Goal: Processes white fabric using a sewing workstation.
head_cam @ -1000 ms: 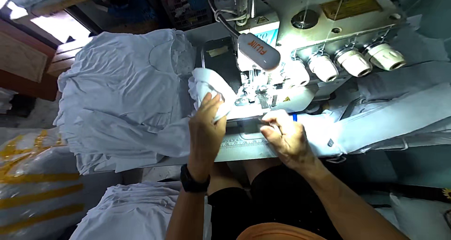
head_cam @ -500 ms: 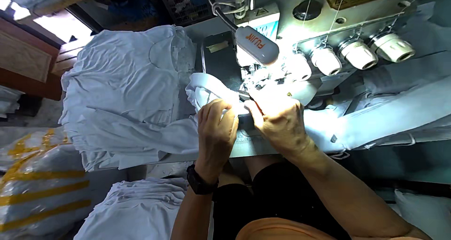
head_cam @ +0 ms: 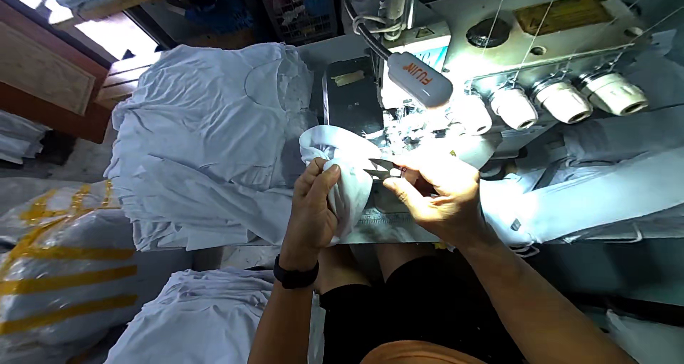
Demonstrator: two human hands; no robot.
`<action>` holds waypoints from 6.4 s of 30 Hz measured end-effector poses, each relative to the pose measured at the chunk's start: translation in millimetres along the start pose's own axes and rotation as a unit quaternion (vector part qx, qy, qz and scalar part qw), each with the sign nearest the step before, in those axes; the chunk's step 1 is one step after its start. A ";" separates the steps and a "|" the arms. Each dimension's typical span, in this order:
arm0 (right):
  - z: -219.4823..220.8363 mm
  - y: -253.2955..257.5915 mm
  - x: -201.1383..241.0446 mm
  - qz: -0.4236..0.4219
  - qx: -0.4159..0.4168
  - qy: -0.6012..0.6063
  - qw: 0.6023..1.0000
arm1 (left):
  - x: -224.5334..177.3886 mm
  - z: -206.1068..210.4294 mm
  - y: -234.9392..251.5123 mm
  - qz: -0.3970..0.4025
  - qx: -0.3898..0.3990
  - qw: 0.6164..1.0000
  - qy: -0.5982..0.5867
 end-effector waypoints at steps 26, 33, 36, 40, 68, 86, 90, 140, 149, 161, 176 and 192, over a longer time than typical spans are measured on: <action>47.5 -45.6 24.3 0.018 0.277 0.272 0.921 | -23.1 -42.3 -61.4 -0.032 0.206 0.938 0.278; 57.9 -104.3 20.9 0.070 0.285 0.204 0.934 | -24.8 -77.6 -93.6 0.015 -0.067 0.842 0.536; 58.8 -107.0 34.8 0.034 0.302 0.162 0.939 | -8.9 -72.4 -86.0 0.019 -0.085 0.799 0.595; 64.5 -112.0 46.4 -0.001 0.310 0.106 0.945 | -21.1 -13.7 -75.1 0.191 0.006 0.808 0.558; 29.2 -94.0 37.4 0.011 0.094 0.141 0.985 | -12.6 28.7 -118.2 0.354 0.163 0.663 0.639; 21.8 -92.5 11.9 0.229 0.113 0.233 0.938 | -9.1 -40.8 -103.2 0.238 0.085 0.840 0.479; 23.6 -94.9 10.1 0.250 0.091 0.227 0.937 | -0.6 -53.4 -102.0 0.207 -0.013 0.919 0.336; 0.1 -129.6 -47.8 0.244 -0.111 0.178 0.947 | 91.1 47.6 -47.7 0.259 0.010 0.858 0.444; -17.0 -127.4 -54.0 0.344 -0.118 0.226 0.903 | 92.8 46.7 -44.2 0.234 0.043 0.864 0.444; 0.9 -129.8 -52.4 0.273 -0.105 0.207 0.933 | 94.0 44.9 -44.3 0.257 0.021 0.861 0.439; -55.7 -133.6 -65.5 0.477 -0.051 0.052 0.876 | 94.3 52.5 -43.7 0.216 0.257 0.823 0.458; -42.3 -73.9 25.9 0.183 -0.004 0.125 0.975 | -57.2 69.3 -26.8 0.330 0.164 0.797 0.478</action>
Point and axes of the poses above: each hand's wrist, its own y-axis towards the middle knuckle, its own z-axis out of the palm, x = y × z, the point moved 8 cm from there along y, towards the middle knuckle, and after that the axes turned 4 degrees about y, right-handed, at the moved point
